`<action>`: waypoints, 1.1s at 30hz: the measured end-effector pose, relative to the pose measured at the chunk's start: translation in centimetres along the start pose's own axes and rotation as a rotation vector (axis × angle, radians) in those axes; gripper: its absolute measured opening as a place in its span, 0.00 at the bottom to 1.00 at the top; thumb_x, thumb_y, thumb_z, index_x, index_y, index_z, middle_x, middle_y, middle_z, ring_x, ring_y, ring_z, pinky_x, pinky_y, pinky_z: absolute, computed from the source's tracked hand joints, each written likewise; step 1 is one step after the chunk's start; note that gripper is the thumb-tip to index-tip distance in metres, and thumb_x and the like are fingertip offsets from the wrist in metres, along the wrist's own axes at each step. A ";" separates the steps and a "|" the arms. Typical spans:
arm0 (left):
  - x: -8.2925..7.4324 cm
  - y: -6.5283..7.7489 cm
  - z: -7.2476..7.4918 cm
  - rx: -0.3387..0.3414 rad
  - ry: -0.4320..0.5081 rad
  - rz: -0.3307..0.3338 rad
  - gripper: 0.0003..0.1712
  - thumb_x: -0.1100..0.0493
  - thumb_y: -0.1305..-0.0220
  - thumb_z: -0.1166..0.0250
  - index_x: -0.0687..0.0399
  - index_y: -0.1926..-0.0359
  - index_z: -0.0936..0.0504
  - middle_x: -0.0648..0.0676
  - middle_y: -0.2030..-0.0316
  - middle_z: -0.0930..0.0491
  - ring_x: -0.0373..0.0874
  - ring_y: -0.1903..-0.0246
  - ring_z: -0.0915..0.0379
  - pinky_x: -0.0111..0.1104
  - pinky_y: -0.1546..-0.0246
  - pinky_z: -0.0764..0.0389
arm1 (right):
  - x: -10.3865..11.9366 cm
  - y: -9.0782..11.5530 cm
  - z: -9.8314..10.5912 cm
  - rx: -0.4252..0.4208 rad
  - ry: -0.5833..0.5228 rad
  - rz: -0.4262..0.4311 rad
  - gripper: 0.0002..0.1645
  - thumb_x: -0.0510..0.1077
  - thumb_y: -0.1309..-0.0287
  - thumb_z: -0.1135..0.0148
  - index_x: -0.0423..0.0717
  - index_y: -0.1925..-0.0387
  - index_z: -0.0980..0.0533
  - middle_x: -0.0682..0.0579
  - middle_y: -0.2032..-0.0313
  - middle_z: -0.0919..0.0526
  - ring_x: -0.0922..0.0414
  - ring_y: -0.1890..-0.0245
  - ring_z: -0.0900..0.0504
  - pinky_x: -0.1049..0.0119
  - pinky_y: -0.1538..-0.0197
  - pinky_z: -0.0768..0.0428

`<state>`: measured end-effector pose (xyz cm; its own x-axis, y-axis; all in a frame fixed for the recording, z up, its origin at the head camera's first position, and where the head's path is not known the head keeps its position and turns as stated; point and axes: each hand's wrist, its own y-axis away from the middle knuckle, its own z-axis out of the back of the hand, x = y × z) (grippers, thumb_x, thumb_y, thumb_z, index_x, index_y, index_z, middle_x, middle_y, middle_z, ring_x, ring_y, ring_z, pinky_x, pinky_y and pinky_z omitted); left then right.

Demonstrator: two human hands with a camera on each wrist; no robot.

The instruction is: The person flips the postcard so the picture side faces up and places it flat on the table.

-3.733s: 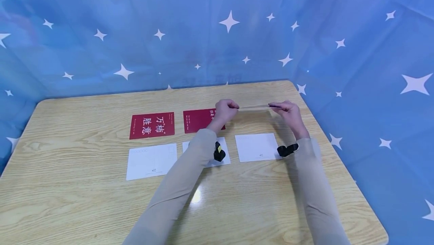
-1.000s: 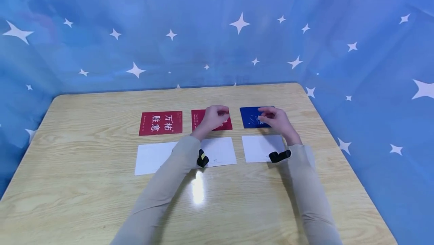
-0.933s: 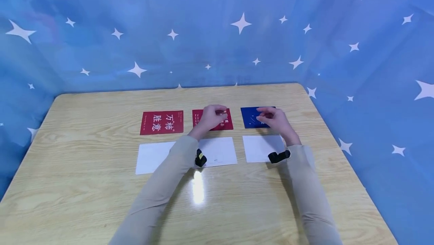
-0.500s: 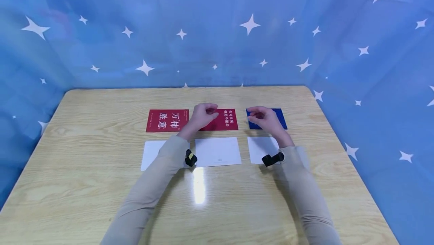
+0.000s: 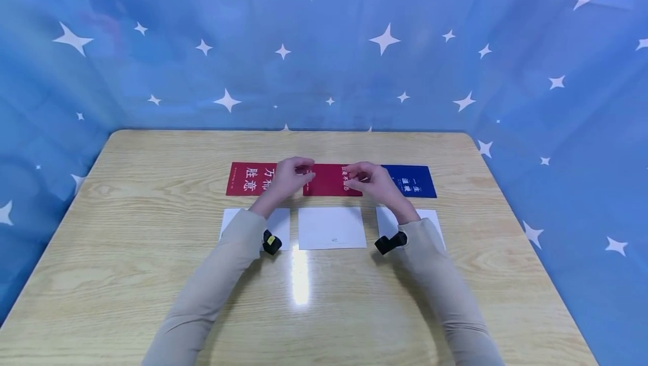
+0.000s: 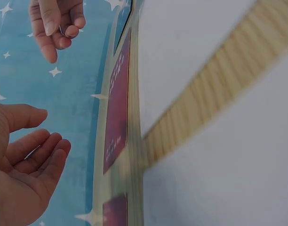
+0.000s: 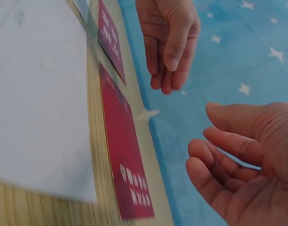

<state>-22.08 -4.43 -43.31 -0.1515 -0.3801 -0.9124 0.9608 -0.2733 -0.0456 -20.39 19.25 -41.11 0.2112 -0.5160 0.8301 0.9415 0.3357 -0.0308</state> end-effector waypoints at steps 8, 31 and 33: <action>0.7 2.0 2.5 -0.043 -0.055 -0.034 0.21 0.66 0.40 0.37 0.67 0.45 0.24 0.63 0.50 0.23 0.53 0.51 0.27 0.40 0.50 0.25 | 1.1 -0.5 -2.3 0.057 -0.030 0.132 0.19 0.32 0.46 0.36 0.29 0.51 0.25 0.34 0.62 0.21 0.45 0.63 0.23 0.62 0.60 0.24; 4.1 8.1 8.6 -0.128 -0.177 -0.044 0.17 0.70 0.44 0.35 0.72 0.52 0.22 0.67 0.56 0.21 0.57 0.56 0.23 0.45 0.54 0.22 | 3.4 -1.5 -9.3 0.272 -0.060 0.233 0.23 0.35 0.49 0.33 0.30 0.50 0.26 0.36 0.57 0.21 0.47 0.59 0.21 0.65 0.55 0.21; 4.3 8.6 8.8 -0.134 -0.172 -0.029 0.16 0.70 0.44 0.35 0.72 0.53 0.21 0.67 0.57 0.21 0.57 0.58 0.23 0.46 0.55 0.22 | 3.5 -1.4 -9.8 0.289 -0.065 0.219 0.23 0.35 0.48 0.33 0.31 0.50 0.26 0.37 0.55 0.22 0.47 0.57 0.21 0.65 0.54 0.21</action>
<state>-16.54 -16.23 -44.05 -0.2056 -0.5222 -0.8277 0.9761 -0.1706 -0.1348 -18.45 9.29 -43.61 0.3732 -0.3591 0.8554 0.7609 0.6460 -0.0607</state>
